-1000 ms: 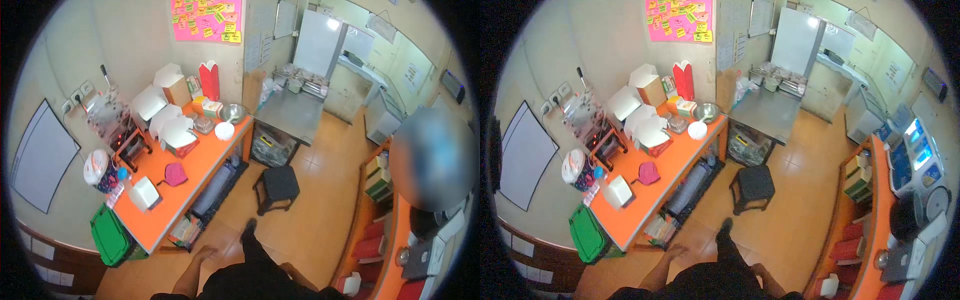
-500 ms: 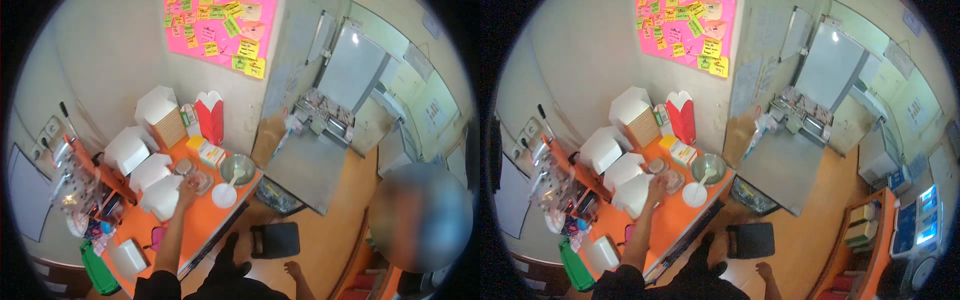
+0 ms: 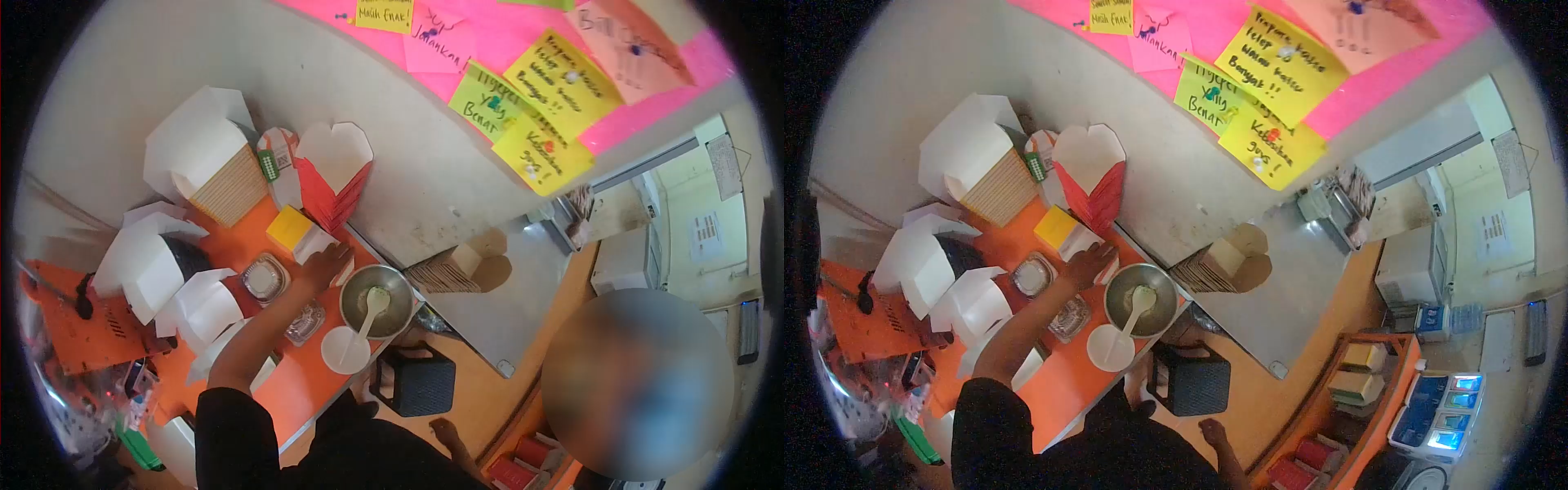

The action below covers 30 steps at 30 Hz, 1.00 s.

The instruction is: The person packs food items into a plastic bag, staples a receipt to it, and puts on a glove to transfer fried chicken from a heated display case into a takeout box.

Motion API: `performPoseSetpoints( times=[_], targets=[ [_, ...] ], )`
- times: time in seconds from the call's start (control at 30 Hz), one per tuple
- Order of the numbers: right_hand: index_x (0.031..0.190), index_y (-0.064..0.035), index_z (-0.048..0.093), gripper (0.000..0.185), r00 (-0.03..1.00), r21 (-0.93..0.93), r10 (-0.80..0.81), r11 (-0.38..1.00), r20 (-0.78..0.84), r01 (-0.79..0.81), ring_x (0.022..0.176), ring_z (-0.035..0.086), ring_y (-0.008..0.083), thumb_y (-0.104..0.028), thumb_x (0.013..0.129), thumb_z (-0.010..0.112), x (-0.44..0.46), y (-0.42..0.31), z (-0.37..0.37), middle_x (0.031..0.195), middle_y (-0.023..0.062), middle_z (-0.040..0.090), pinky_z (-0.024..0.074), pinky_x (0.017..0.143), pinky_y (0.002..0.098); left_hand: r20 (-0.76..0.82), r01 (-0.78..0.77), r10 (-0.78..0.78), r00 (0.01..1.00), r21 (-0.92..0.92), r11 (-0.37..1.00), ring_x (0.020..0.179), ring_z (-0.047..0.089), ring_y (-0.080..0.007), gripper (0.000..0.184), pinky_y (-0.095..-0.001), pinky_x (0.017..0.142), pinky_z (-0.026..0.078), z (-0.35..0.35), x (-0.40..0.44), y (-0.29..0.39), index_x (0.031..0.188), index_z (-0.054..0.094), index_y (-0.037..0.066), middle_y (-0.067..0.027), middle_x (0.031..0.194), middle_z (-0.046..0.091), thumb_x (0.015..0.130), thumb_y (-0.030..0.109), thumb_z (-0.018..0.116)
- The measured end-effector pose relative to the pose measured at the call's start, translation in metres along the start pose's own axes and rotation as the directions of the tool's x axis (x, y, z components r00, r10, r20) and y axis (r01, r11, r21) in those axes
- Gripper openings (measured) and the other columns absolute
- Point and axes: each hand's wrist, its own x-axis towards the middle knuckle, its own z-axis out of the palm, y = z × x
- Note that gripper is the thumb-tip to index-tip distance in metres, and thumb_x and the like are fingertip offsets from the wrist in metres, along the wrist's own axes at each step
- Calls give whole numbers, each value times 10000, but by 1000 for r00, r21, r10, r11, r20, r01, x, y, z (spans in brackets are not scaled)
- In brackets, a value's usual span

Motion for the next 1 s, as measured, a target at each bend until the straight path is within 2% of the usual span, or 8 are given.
performPoseSetpoints(
  times=[0.17, 0.53, 0.67, 0.73, 0.8, 0.9, 0.93, 1.0],
  targets=[
    [1063, -16, 699, 325, 983, -77, 179, 981, 38, -176, 957, 677, 275, -299, 972, 567, 38, -83, -25, 1007, 144, 717, 506, 869, 386, 37, -63, 70, 997, -165, 984, 1301, 470, -311, 954, -439, 864, 572, -25, -5, -11, 1509, 313, 132, -110, 1498, 392, 671, 107, 769],
    [1114, -35, 687, 329, 991, -93, -2, 996, 137, 15, 1013, 657, 263, -315, 962, 605, 65, -153, -36, 1059, 137, 697, 498, 888, 375, 129, -32, 53, 990, -161, 986, 1320, 458, -337, 917, -450, 939, 534, -77, -5, 5, 1462, 375, 72, -162, 1464, 422, 632, 92, 763],
    [1100, -12, 632, 376, 957, 394, -228, 908, 181, 141, 946, 636, 180, -369, 1001, 567, 91, -242, -44, 1020, 68, 675, 502, 873, 346, -69, 38, -51, 996, -178, 983, 1230, 514, -345, 807, -458, 878, 542, -67, -18, 5, 1436, 407, 55, -178, 1354, 515, 684, 32, 699],
    [1088, -15, 628, 357, 960, 467, -212, 878, 180, 106, 934, 633, 168, -355, 1010, 555, 101, -284, -48, 1007, 62, 668, 507, 852, 332, -167, 62, -89, 982, -161, 985, 1174, 552, -347, 756, -458, 856, 547, -62, -32, 3, 1426, 424, 52, -186, 1282, 570, 710, -4, 663],
    [1076, -18, 624, 338, 962, 538, -203, 840, 182, 75, 922, 630, 156, -342, 1019, 543, 110, -301, -45, 994, 56, 661, 511, 832, 317, -422, 120, -273, 865, -354, 927, 1100, 613, -368, 611, -446, 862, 545, -62, -48, 2, 1376, 488, 19, -199, 1188, 633, 777, -75, 566],
    [1100, -34, 607, 292, 986, 482, -142, 872, 88, 82, 918, 636, 156, -307, 1027, 537, 128, -317, -35, 1038, 56, 641, 525, 778, 303, -559, 137, -390, 732, -439, 888, 1062, 648, -383, 516, -419, 889, 541, -55, -65, 1, 1327, 535, -7, -206, 1189, 648, 818, -90, 532],
    [1111, -35, 595, 267, 995, 612, -69, 791, 69, 13, 933, 638, 162, -281, 1031, 529, 128, -332, -37, 1057, 64, 629, 537, 779, 312, -556, 140, -389, 735, -436, 889, 1062, 648, -383, 516, -419, 889, 541, -49, -70, -2, 1327, 535, -7, -206, 1189, 648, 818, -90, 532],
    [1123, -36, 582, 244, 998, 727, 21, 685, 58, -57, 947, 639, 169, -255, 1035, 521, 133, -338, -36, 1076, 72, 617, 550, 780, 321, -367, 164, -614, 699, -753, 637, 1106, 638, -386, 475, -409, 925, 529, -34, -76, -3, 1297, 557, -13, -200, 1270, 621, 827, -87, 552]
  ],
)
